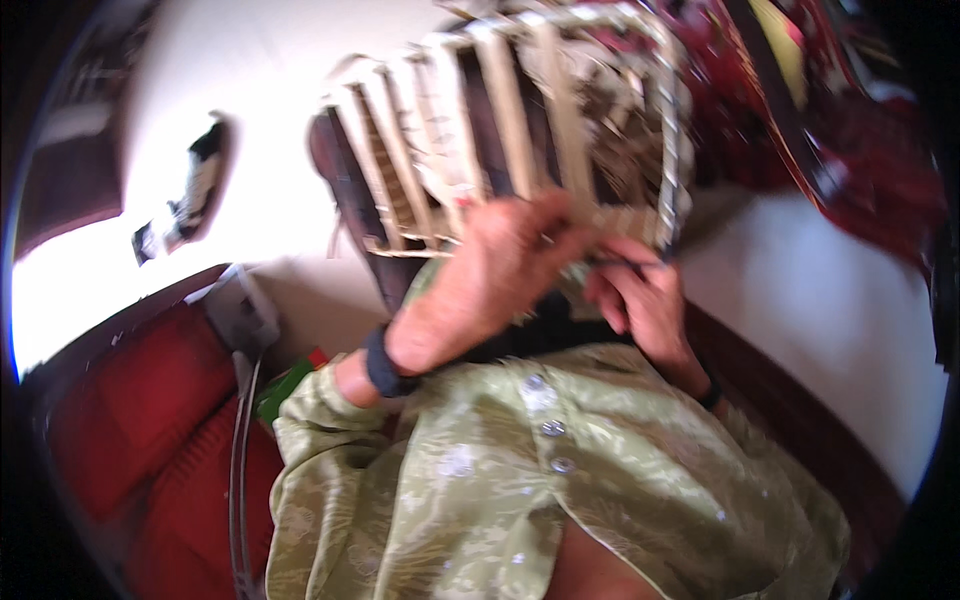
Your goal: The person weaves bamboo strips through the vertical slats of a wooden frame by hand.
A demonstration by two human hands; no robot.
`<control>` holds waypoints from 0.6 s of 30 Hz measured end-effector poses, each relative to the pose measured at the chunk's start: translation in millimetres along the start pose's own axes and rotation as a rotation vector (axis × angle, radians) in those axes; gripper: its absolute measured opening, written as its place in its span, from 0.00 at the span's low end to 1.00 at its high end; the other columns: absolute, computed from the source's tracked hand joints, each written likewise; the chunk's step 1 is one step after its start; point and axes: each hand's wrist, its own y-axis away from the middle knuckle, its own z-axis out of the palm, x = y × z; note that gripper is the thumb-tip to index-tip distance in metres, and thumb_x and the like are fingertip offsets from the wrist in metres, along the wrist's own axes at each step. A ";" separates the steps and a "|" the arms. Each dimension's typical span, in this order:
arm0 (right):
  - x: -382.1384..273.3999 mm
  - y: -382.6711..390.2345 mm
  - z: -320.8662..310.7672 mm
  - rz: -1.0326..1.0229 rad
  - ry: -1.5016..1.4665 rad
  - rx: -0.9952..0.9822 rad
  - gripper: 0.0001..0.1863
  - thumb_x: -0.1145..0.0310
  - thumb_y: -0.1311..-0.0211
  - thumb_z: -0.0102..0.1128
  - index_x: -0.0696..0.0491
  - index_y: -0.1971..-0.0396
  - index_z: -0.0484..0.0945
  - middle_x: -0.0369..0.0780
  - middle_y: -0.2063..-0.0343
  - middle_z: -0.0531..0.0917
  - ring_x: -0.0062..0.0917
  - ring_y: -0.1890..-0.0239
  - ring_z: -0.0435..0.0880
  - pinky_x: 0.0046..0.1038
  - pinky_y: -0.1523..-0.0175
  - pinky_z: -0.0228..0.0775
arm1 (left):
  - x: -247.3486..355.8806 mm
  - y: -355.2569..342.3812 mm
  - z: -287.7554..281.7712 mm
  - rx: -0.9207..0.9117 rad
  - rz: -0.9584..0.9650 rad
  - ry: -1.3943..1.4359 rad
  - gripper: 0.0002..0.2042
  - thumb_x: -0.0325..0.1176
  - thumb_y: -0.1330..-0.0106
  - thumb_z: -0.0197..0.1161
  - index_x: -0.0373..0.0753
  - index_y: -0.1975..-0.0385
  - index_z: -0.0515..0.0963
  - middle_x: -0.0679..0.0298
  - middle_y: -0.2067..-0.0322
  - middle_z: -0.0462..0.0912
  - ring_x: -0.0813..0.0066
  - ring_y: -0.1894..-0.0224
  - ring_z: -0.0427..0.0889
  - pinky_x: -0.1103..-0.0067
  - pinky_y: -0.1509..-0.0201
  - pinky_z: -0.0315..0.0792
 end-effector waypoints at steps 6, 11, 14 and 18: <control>14.5 -3.9 -2.4 -0.099 -0.055 -0.011 0.12 0.75 0.27 0.47 0.60 0.49 0.75 0.39 0.76 0.84 0.12 0.87 0.68 0.16 0.84 0.55 | -3.5 1.8 3.8 0.082 0.185 -0.073 0.08 0.33 0.36 0.68 0.34 0.66 0.79 0.50 0.77 0.80 0.50 0.73 0.81 0.66 0.70 0.74; 9.0 -12.2 -8.5 -0.143 0.017 -0.135 0.11 0.70 0.24 0.47 0.58 0.50 0.74 0.38 0.75 0.84 0.11 0.87 0.67 0.14 0.83 0.55 | 1.1 12.2 8.6 0.087 0.174 -0.149 0.13 0.30 0.45 0.71 0.35 0.64 0.76 0.53 0.67 0.80 0.47 0.63 0.82 0.63 0.63 0.76; 5.4 -10.1 -13.4 -0.139 0.061 -0.183 0.13 0.70 0.23 0.47 0.57 0.46 0.74 0.37 0.74 0.84 0.11 0.86 0.68 0.14 0.82 0.56 | -5.8 10.7 15.3 0.127 0.181 -0.101 0.12 0.26 0.46 0.69 0.35 0.63 0.76 0.55 0.66 0.79 0.50 0.63 0.83 0.64 0.63 0.77; -3.4 -11.1 -16.6 -0.080 0.113 -0.228 0.13 0.70 0.23 0.45 0.55 0.46 0.75 0.36 0.72 0.83 0.10 0.84 0.69 0.14 0.79 0.59 | -6.5 11.1 15.3 0.113 0.220 -0.229 0.11 0.27 0.42 0.67 0.37 0.60 0.78 0.57 0.62 0.80 0.52 0.65 0.84 0.66 0.65 0.79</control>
